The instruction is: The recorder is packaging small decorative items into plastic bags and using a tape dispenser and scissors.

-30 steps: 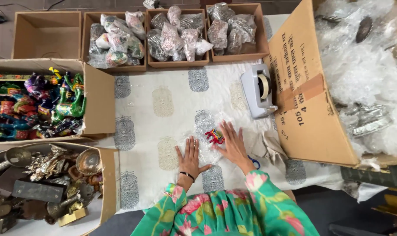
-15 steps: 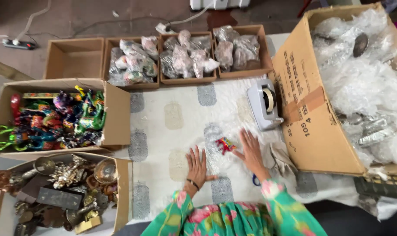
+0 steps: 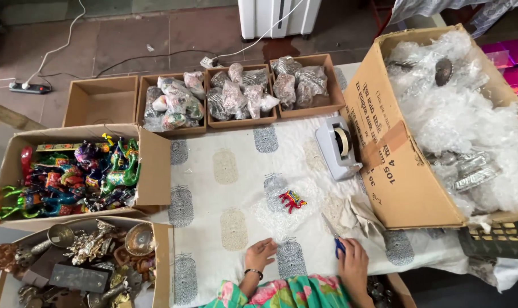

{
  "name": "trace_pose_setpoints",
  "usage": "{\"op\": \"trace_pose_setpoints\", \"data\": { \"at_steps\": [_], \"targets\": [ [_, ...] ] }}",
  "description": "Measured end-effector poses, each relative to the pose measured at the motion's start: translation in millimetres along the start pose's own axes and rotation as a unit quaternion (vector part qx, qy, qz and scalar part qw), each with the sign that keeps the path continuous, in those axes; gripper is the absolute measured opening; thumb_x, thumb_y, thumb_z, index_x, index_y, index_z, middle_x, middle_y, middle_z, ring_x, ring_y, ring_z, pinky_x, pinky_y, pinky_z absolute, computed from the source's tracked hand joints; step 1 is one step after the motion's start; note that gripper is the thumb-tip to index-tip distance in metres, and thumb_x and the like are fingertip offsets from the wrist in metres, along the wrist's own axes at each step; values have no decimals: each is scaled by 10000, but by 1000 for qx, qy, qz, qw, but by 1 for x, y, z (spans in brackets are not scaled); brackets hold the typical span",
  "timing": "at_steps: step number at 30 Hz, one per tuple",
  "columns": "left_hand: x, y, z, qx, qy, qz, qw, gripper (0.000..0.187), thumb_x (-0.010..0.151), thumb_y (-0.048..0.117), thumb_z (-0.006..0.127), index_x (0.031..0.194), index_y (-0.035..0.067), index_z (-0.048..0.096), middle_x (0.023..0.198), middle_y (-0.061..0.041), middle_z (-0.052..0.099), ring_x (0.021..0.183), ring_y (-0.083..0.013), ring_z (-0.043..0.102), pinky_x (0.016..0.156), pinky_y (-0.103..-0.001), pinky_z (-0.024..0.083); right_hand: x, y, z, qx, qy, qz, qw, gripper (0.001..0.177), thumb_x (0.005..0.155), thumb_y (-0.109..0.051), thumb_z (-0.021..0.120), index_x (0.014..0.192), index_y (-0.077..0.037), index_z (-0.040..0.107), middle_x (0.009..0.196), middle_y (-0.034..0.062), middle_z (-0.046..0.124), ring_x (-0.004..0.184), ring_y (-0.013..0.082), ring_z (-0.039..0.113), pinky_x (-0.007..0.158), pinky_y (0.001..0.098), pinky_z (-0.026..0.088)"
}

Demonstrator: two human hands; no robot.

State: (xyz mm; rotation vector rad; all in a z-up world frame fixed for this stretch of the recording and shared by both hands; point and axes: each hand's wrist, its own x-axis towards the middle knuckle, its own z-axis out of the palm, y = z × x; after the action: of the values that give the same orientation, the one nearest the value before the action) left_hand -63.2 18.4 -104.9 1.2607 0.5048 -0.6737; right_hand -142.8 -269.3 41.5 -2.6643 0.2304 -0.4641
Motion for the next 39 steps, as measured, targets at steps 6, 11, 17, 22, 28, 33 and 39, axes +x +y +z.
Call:
{"op": "trace_pose_setpoints", "data": {
  "at_steps": [6, 11, 17, 22, 28, 33, 39],
  "targets": [
    [-8, 27, 16, -17, 20, -84, 996, 422, 905, 238, 770, 1273, 65, 660, 1096, -74, 779, 1006, -196, 751, 784, -373, 612, -6, 9, -10, -26, -12, 71, 997, 430, 823, -258, 704, 1225, -113, 650, 1224, 91, 639, 1139, 341, 574, 988, 442, 449],
    [18, -5, 17, -8, 6, -77, 997, 370, 864, 233, 783, 1187, 61, 727, 1030, -52, 787, 876, -177, 745, 714, -352, 622, -10, 29, -9, -65, -48, 122, 989, 391, 765, -381, 775, 1041, -115, 700, 1084, 45, 708, 1010, 302, 636, 896, 406, 515],
    [34, -35, 16, 80, -9, -29, 996, 280, 894, 278, 766, 1061, 52, 777, 885, -37, 785, 663, -116, 716, 565, -265, 581, 3, 50, -9, -122, -213, 149, 958, 411, 764, -457, 793, 964, -103, 732, 992, 70, 737, 948, 307, 698, 798, 440, 558],
    [6, -4, 25, 62, 9, -7, 998, 309, 857, 274, 806, 1044, 31, 760, 902, -37, 795, 641, -104, 698, 541, -248, 560, 2, 37, 1, -47, -326, 181, 927, 383, 774, -377, 852, 961, -61, 743, 907, 71, 748, 852, 249, 721, 775, 370, 561],
    [-15, 20, 29, 72, 14, -50, 996, 382, 854, 307, 829, 1077, 8, 746, 899, -48, 787, 659, -108, 713, 553, -236, 554, -45, 83, 55, 391, -383, 247, 800, 202, 814, -34, 778, 993, -7, 687, 783, 21, 709, 719, 68, 642, 669, 227, 529],
    [-24, 34, 29, 74, 15, -67, 995, 386, 853, 320, 817, 1096, 29, 746, 944, -36, 801, 706, -98, 729, 588, -233, 569, -17, 58, 30, 419, -521, 210, 713, 187, 826, -53, 719, 988, -21, 631, 797, 6, 681, 704, 94, 619, 622, 262, 493],
    [-18, 23, 24, 63, -7, -58, 996, 358, 882, 324, 778, 1105, 43, 766, 979, -22, 803, 725, -89, 716, 610, -236, 561, 7, 16, 11, 399, -584, 170, 687, 269, 931, -291, 689, 1046, -84, 561, 913, -47, 640, 835, 39, 540, 718, 224, 442]
  ]
}}
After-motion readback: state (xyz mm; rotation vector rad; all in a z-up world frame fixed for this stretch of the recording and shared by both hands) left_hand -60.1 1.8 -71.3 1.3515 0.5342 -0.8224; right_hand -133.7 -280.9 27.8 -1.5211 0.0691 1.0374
